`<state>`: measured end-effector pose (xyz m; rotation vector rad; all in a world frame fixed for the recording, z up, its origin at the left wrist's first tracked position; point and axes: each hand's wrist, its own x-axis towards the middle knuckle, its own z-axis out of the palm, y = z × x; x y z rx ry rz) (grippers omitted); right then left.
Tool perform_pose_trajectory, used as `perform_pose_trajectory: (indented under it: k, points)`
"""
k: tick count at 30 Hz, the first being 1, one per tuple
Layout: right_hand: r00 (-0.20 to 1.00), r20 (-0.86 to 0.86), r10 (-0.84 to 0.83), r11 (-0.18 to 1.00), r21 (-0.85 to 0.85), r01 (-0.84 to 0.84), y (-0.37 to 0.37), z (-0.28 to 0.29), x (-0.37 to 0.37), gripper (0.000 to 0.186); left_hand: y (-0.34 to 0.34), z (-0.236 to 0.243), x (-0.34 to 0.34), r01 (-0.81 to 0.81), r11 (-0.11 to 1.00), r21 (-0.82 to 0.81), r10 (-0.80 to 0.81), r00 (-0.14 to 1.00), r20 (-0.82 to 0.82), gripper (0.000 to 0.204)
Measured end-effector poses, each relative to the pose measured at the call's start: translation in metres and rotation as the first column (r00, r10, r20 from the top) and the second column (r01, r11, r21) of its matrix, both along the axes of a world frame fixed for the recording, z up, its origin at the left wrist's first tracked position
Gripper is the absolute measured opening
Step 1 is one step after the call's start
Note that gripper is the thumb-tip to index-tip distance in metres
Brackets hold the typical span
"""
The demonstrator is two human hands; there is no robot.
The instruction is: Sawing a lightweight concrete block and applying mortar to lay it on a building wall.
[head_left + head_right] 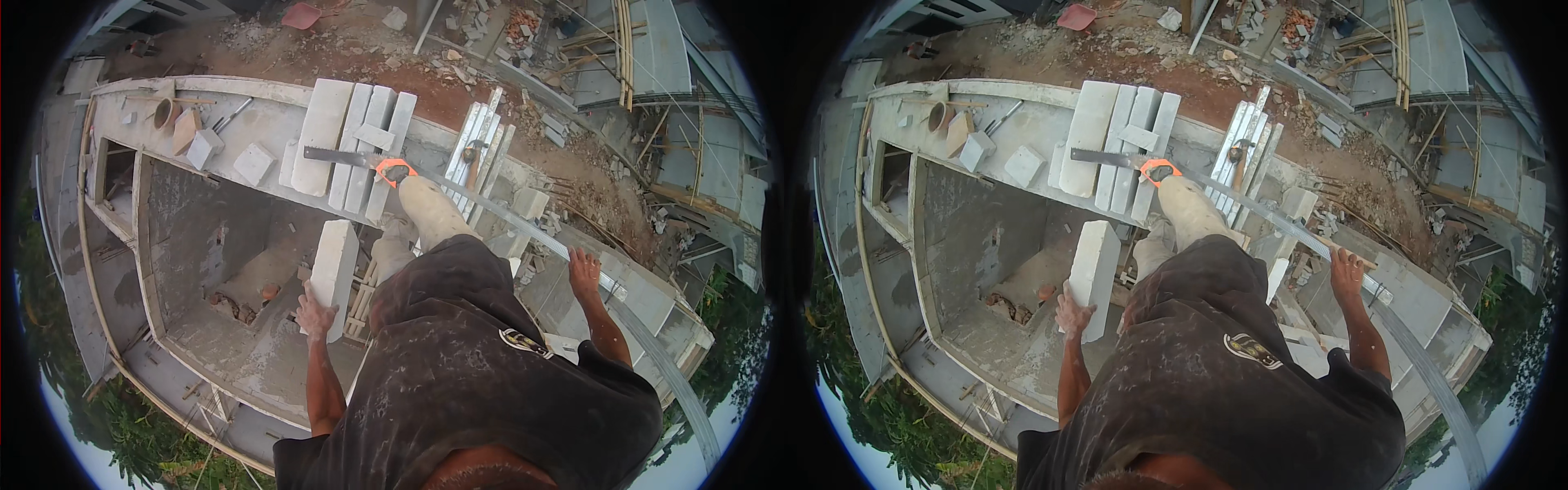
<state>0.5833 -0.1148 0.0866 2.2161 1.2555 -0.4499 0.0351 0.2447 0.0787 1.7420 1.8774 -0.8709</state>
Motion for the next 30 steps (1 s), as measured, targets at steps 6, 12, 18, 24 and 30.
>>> perform_pose_trajectory:
  k: [6, 12, 18, 24, 30]
  points:
    - [0.991, -0.071, -0.115, 0.992, -0.049, 0.112, 0.003, 0.0, -0.002, 0.04, -0.084, 0.041, 0.024, -0.326, 0.944, 0.046, 0.325, 0.945, 0.041, 0.111]
    - [0.977, -0.168, -0.131, 0.991, -0.052, 0.124, 0.016, 0.008, -0.002, 0.04, -0.207, 0.066, -0.01, -0.708, 0.706, 0.006, 0.683, 0.683, 0.259, 0.111]
    - [0.958, -0.255, -0.135, 0.972, -0.224, 0.078, 0.031, -0.004, 0.023, 0.027, -0.275, 0.098, 0.013, -0.902, 0.429, -0.042, 0.847, 0.386, 0.365, 0.103]
    - [0.973, -0.212, -0.095, 0.948, -0.316, 0.024, 0.037, -0.03, 0.032, 0.032, -0.348, 0.089, 0.019, -0.931, 0.365, -0.005, 0.881, 0.344, 0.325, 0.1]
    - [0.899, -0.437, 0.016, 0.938, -0.305, -0.165, 0.062, -0.083, 0.058, 0.042, -0.373, 0.107, 0.072, -0.961, 0.275, 0.035, 0.959, 0.277, 0.052, 0.111]
